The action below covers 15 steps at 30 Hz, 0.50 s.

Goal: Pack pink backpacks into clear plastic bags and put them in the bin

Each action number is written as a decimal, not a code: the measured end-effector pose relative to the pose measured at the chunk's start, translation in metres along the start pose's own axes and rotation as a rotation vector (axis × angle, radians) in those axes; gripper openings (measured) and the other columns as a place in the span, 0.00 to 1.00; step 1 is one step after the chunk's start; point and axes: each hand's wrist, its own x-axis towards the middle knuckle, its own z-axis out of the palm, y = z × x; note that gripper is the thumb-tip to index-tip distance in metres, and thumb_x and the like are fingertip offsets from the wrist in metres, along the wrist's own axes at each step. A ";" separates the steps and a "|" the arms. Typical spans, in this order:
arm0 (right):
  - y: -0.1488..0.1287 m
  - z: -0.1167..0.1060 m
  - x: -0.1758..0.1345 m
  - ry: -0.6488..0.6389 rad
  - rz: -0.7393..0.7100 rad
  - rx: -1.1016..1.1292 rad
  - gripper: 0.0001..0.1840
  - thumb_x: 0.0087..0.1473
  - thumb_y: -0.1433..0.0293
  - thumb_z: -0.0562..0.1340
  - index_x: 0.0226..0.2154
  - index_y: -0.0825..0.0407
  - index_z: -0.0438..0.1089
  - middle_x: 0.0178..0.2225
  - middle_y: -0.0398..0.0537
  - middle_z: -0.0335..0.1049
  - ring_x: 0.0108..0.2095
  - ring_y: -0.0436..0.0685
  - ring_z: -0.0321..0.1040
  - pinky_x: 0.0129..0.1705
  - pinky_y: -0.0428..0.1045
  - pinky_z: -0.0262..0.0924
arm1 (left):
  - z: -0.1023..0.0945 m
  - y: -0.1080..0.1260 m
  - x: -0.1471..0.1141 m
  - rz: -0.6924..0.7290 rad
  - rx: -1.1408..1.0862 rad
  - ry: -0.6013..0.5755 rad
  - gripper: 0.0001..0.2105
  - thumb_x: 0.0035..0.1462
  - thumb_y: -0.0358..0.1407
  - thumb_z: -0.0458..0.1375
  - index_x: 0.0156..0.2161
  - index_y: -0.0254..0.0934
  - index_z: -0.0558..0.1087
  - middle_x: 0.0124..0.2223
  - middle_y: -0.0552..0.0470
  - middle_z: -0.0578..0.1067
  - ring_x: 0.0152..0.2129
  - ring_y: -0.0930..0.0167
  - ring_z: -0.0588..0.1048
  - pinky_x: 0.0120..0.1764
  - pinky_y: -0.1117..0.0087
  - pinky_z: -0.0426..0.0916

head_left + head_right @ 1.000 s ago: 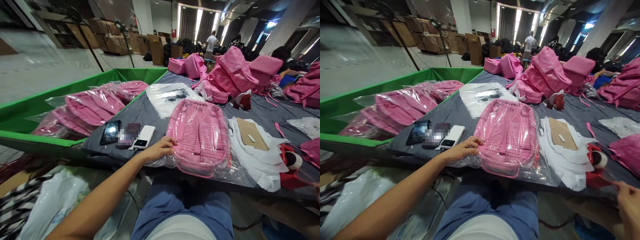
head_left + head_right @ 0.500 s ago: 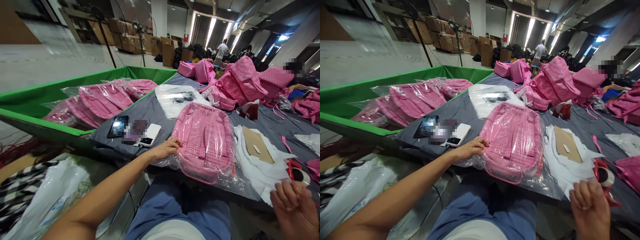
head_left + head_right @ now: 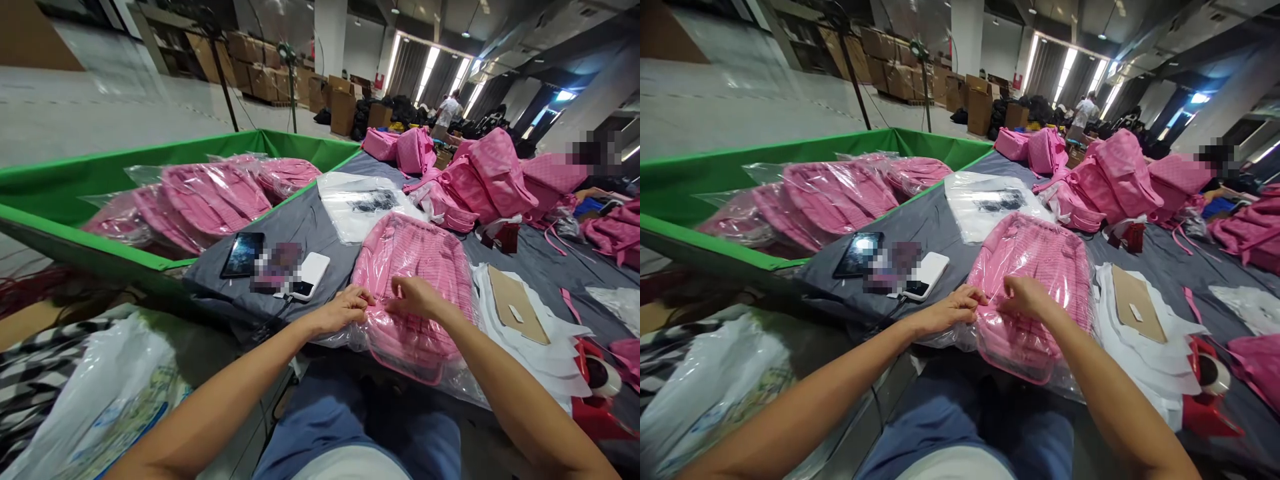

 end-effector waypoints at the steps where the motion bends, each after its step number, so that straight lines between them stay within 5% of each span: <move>1: 0.006 -0.001 -0.005 0.092 0.053 -0.020 0.15 0.51 0.66 0.73 0.31 0.49 0.66 0.26 0.41 0.69 0.27 0.52 0.63 0.28 0.46 0.44 | 0.000 -0.001 0.000 0.003 0.008 -0.002 0.06 0.51 0.34 0.56 0.25 0.38 0.72 0.53 0.52 0.74 0.57 0.61 0.62 0.63 0.55 0.49; 5: 0.004 0.014 -0.040 0.336 0.000 0.063 0.07 0.57 0.67 0.66 0.32 0.49 0.66 0.25 0.40 0.69 0.24 0.51 0.62 0.28 0.46 0.46 | -0.002 -0.003 -0.001 0.022 0.037 -0.016 0.06 0.52 0.33 0.58 0.25 0.38 0.73 0.53 0.54 0.74 0.57 0.62 0.63 0.63 0.56 0.50; 8: -0.021 0.043 -0.053 0.260 -0.087 0.113 0.08 0.57 0.64 0.66 0.33 0.50 0.68 0.27 0.42 0.72 0.25 0.51 0.64 0.28 0.46 0.46 | -0.001 -0.002 -0.004 0.030 0.034 -0.021 0.07 0.53 0.34 0.57 0.25 0.38 0.72 0.53 0.54 0.74 0.57 0.62 0.63 0.64 0.56 0.50; 11: -0.041 0.066 -0.039 0.138 -0.029 0.039 0.11 0.54 0.61 0.68 0.33 0.51 0.70 0.29 0.44 0.75 0.28 0.53 0.68 0.29 0.47 0.44 | 0.003 0.001 -0.005 0.010 0.028 0.007 0.07 0.55 0.35 0.55 0.29 0.39 0.74 0.53 0.53 0.73 0.57 0.62 0.63 0.64 0.55 0.50; 15: -0.044 0.067 -0.013 0.067 0.002 0.023 0.20 0.54 0.52 0.68 0.38 0.51 0.73 0.31 0.47 0.76 0.32 0.57 0.70 0.30 0.48 0.46 | 0.001 0.006 -0.003 -0.039 0.092 0.041 0.07 0.55 0.37 0.55 0.30 0.40 0.74 0.51 0.52 0.73 0.57 0.61 0.64 0.64 0.54 0.52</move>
